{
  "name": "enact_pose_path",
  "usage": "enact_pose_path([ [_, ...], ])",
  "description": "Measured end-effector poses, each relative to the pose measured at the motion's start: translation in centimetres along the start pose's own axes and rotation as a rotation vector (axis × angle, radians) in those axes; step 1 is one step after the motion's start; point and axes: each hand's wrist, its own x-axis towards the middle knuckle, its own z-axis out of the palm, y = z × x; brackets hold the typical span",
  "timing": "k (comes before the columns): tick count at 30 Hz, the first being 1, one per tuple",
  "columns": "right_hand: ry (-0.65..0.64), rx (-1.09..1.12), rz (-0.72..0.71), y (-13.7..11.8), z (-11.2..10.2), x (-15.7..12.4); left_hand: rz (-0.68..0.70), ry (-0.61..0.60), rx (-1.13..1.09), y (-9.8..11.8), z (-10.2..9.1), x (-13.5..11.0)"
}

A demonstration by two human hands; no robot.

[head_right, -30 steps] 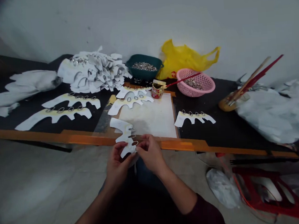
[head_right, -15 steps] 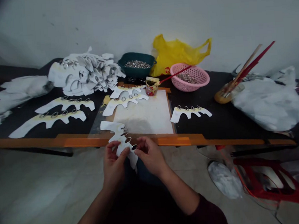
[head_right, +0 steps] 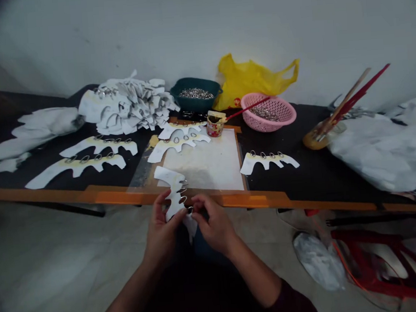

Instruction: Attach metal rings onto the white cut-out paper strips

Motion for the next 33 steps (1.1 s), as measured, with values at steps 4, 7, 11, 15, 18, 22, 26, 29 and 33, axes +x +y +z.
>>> enact_pose_path([
  [4,0.005,0.202,0.127,-0.1,0.4,-0.2,0.074,0.058,0.050,-0.2,0.4,0.2],
  [7,0.045,0.249,0.165,-0.3,0.8,-0.2,0.086,0.061,0.062,-0.3,0.6,0.2],
  [11,0.085,0.299,0.202,-0.1,1.1,-0.1,0.027,0.054,-0.005,-0.4,0.6,0.2],
  [15,0.084,0.305,0.208,0.4,1.4,-0.4,-0.065,0.051,-0.120,-0.6,0.5,0.2],
  [18,0.104,0.223,0.140,0.7,1.3,-0.7,-0.117,0.045,-0.171,-0.6,0.5,0.0],
  [22,0.045,0.288,0.160,0.6,0.7,-0.7,-0.026,0.059,-0.055,-0.6,0.6,-0.3],
  [26,0.009,0.335,0.195,0.3,0.5,-0.5,0.047,0.005,0.060,-0.7,0.4,-0.5],
  [29,0.007,0.302,0.195,0.0,0.3,-0.5,0.060,-0.028,0.111,-0.8,0.0,-0.5],
  [33,-0.024,0.310,0.266,-0.5,0.0,0.0,0.103,-0.045,0.191,-0.4,0.1,-0.7],
])
